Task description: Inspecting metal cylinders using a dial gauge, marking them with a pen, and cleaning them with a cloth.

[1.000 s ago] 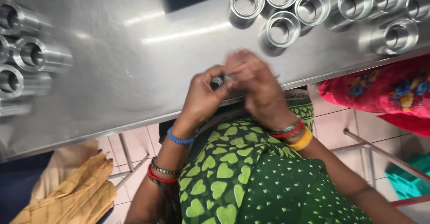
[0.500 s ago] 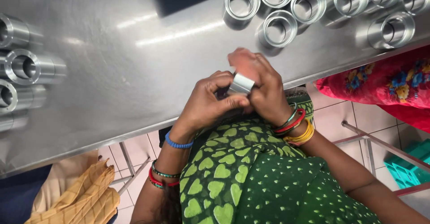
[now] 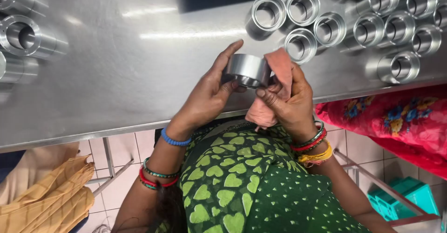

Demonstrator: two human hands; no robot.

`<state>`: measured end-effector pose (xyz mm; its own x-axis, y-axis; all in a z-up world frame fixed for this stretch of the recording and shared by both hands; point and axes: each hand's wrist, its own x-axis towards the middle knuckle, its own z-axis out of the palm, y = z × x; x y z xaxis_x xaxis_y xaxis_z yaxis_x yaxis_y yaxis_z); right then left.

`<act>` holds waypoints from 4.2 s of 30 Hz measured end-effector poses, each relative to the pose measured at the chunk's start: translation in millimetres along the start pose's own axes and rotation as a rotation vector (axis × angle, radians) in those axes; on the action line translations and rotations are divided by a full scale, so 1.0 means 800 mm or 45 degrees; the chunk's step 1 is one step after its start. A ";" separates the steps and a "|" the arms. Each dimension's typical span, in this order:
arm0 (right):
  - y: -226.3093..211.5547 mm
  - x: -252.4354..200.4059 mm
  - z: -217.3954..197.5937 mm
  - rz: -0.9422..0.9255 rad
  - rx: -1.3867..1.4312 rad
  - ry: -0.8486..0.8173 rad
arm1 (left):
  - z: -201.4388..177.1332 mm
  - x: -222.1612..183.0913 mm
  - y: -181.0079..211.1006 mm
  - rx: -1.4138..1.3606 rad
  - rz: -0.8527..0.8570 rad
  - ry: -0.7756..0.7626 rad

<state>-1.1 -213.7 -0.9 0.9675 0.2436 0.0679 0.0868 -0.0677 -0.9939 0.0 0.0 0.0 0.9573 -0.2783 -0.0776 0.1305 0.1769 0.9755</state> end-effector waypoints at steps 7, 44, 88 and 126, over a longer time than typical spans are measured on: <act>0.006 -0.003 0.001 0.202 0.186 -0.037 | -0.001 0.025 -0.008 0.574 -0.296 0.313; 0.034 0.021 0.014 -0.315 -0.441 -0.202 | 0.004 -0.025 -0.033 0.310 0.064 -0.009; 0.037 0.003 -0.081 0.198 0.046 0.139 | -0.050 0.048 0.018 1.565 0.295 0.335; 0.040 0.016 -0.015 0.641 0.671 -0.130 | 0.012 0.014 -0.034 0.338 0.173 -0.180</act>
<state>16.7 -224.7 -30.6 0.8308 0.3965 -0.3905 -0.5128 0.2729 -0.8140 4.8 -17.1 -25.7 0.9136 -0.4009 0.0683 -0.0856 -0.0254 0.9960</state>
